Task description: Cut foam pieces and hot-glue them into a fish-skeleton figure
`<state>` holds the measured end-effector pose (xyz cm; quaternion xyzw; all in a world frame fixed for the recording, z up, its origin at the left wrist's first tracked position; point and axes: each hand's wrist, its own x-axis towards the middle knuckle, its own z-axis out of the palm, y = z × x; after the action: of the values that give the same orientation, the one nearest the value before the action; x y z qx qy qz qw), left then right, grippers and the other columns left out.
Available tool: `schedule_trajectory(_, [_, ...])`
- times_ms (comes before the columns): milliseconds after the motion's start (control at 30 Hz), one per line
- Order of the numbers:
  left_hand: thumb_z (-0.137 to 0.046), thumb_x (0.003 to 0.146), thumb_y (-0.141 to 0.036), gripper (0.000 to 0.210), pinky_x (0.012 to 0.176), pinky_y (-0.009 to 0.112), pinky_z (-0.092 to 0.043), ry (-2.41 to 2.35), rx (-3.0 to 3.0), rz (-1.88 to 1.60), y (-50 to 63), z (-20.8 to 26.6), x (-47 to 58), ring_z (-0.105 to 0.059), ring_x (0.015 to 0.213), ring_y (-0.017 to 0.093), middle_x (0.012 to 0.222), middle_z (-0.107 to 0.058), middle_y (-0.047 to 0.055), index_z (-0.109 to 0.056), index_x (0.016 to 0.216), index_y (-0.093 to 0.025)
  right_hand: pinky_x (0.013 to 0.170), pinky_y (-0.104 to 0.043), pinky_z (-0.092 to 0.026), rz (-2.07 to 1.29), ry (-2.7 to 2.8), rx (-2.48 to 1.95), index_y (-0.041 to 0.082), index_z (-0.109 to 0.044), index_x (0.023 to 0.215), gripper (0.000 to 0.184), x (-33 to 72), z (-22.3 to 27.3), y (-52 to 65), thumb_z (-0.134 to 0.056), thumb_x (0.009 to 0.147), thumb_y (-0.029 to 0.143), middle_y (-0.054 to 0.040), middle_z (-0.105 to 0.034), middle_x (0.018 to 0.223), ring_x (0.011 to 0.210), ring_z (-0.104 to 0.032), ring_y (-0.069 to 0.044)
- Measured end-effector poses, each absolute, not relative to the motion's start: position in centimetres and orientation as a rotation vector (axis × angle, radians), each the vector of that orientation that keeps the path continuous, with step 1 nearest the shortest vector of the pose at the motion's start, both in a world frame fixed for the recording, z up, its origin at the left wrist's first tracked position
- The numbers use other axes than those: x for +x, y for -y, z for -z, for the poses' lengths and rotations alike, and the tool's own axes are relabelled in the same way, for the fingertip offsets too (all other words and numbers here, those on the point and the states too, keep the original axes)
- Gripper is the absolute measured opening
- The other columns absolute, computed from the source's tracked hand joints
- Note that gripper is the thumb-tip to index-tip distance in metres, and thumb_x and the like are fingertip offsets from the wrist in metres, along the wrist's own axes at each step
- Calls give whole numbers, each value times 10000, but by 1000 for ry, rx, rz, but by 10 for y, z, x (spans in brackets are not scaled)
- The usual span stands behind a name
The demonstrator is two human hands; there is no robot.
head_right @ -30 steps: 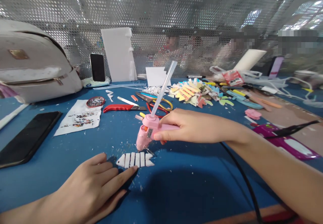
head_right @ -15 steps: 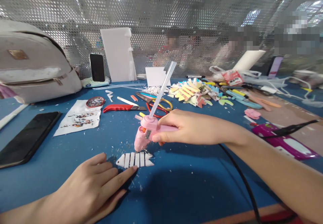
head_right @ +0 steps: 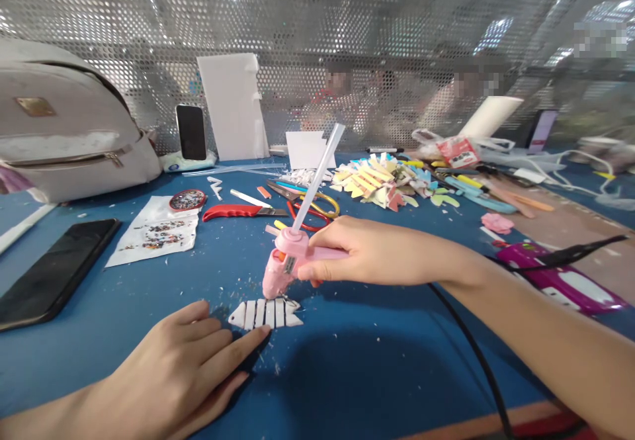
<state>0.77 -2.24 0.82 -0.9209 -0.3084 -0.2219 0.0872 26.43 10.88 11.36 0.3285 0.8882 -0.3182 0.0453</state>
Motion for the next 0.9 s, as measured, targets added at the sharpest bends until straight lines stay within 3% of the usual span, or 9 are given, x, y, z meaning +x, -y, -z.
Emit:
schedule_trajectory(367, [-346, 1054, -218, 366, 522, 368, -457, 915, -2756, 643, 22, -9, 7, -599, 472, 180, 618, -633, -15, -648, 1216, -90, 747, -321, -453, 1033, -2642, 997, 187, -731, 1062, 480, 264, -116, -107, -541, 933, 609, -63, -728, 977, 878, -648, -255])
schedule_trajectory(900, [-347, 1052, -215, 364, 530, 361, -436, 915, -2751, 646, 23, -8, 6, -597, 478, 177, 623, -630, -14, -646, 1218, -88, 731, -314, -489, 1068, -2594, 990, 197, -742, 926, 466, 257, -127, -102, -539, 918, 616, -57, -737, 921, 852, -669, -251])
